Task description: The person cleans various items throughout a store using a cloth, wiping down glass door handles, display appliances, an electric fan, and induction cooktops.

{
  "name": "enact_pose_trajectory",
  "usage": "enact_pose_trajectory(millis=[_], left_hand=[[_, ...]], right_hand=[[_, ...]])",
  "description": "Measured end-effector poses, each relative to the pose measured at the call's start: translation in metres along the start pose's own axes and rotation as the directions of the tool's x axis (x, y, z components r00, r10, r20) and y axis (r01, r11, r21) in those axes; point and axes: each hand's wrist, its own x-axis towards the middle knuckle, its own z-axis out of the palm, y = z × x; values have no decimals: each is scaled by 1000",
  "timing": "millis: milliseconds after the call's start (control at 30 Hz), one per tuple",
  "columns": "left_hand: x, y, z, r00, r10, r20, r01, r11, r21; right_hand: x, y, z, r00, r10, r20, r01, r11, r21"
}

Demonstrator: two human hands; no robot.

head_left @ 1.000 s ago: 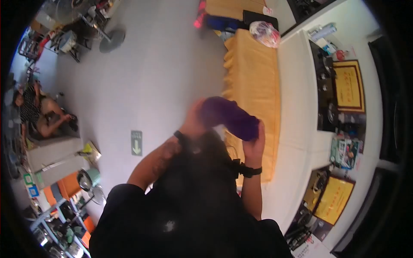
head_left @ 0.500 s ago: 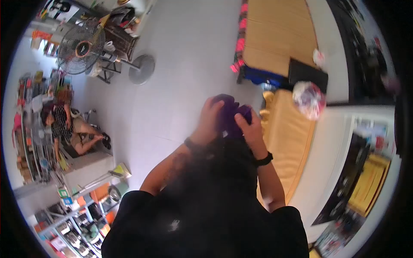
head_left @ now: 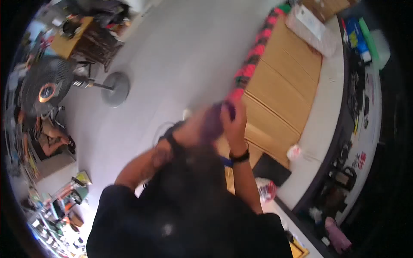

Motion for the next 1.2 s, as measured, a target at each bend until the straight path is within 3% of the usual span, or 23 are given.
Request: enact_pose_trajectory(millis=[67, 100, 167, 200, 233, 300, 333, 433, 500, 533, 633, 667, 767, 800, 833, 900, 933, 967, 1000, 1033, 1067, 1133, 1200], left_hand=[[78, 65, 25, 996, 88, 4, -86, 986, -144], [117, 98, 37, 991, 132, 7, -127, 968, -215], [214, 104, -2, 990, -139, -23, 119, 913, -389], [247, 105, -17, 999, -23, -27, 22, 998, -65], [285, 110, -39, 996, 86, 17, -87, 963, 257], [368, 127, -60, 987, 142, 79, -162, 873, 460], [399, 131, -63, 996, 83, 26, -86, 924, 373], [485, 195, -87, 996, 89, -13, -60, 765, 641], [545, 244, -76, 988, -97, -124, 136, 923, 360], [572, 267, -73, 988, -73, -133, 120, 915, 386], [663, 310, -84, 915, 133, -380, 71, 875, 478], [695, 336, -68, 869, 139, -474, 38, 938, 345], [784, 371, -89, 847, 223, -483, -267, 963, -23], [819, 381, -100, 862, 252, -440, -285, 958, -10], [854, 390, -113, 859, 189, -475, -210, 978, 11], [944, 412, -139, 851, 86, -518, -79, 996, 35], [977, 432, -142, 887, 31, -462, -109, 983, -144], [1012, 444, -147, 894, 7, -448, -88, 983, -160], [1047, 462, -153, 902, -11, -431, -66, 984, -164], [1095, 488, -164, 918, 10, -397, -72, 987, -141], [1139, 509, -172, 942, 2, -335, -104, 953, -286], [1200, 544, -177, 933, 222, -282, -189, 972, 139], [1255, 568, -189, 947, 298, -122, -192, 826, 530]], right_hand=[[47, 1, -27, 953, 293, -72, -276, 942, 190], [81, 7, -30, 987, 83, -137, -73, 994, 79], [131, 24, -33, 941, -283, -184, 248, 949, -193], [155, 33, -37, 947, -287, -141, 251, 941, -227], [176, 47, -40, 960, -258, -110, 226, 944, -241], [253, 99, -49, 954, -292, -64, 266, 927, -265], [291, 135, -52, 939, -329, -97, 301, 926, -227], [424, 190, -56, 954, -138, -268, 166, 983, 84], [509, 223, -62, 968, 201, -152, -78, 811, 580], [544, 231, -66, 945, 328, -18, -202, 624, 755], [638, 237, -70, 954, 299, -30, -210, 732, 648], [675, 225, -83, 986, 125, -110, -71, 912, 405], [775, 239, -96, 986, -156, -58, 162, 981, 105], [815, 254, -102, 989, -147, -2, 146, 978, 149], [855, 272, -111, 994, 74, 78, -90, 969, 229], [955, 321, -142, 855, 462, 238, -517, 804, 295], [995, 377, -148, 944, 311, 108, -327, 924, 199], [1033, 404, -161, 997, 73, 39, -72, 997, -18], [1070, 431, -174, 985, -170, -32, 156, 950, -270], [1109, 470, -179, 990, -89, -111, 77, 990, -114], [1143, 532, -179, 986, -15, -163, 24, 998, 55], [1194, 477, -207, 992, 12, -125, 2, 994, 112], [1235, 474, -226, 968, 177, -177, -158, 980, 120]])
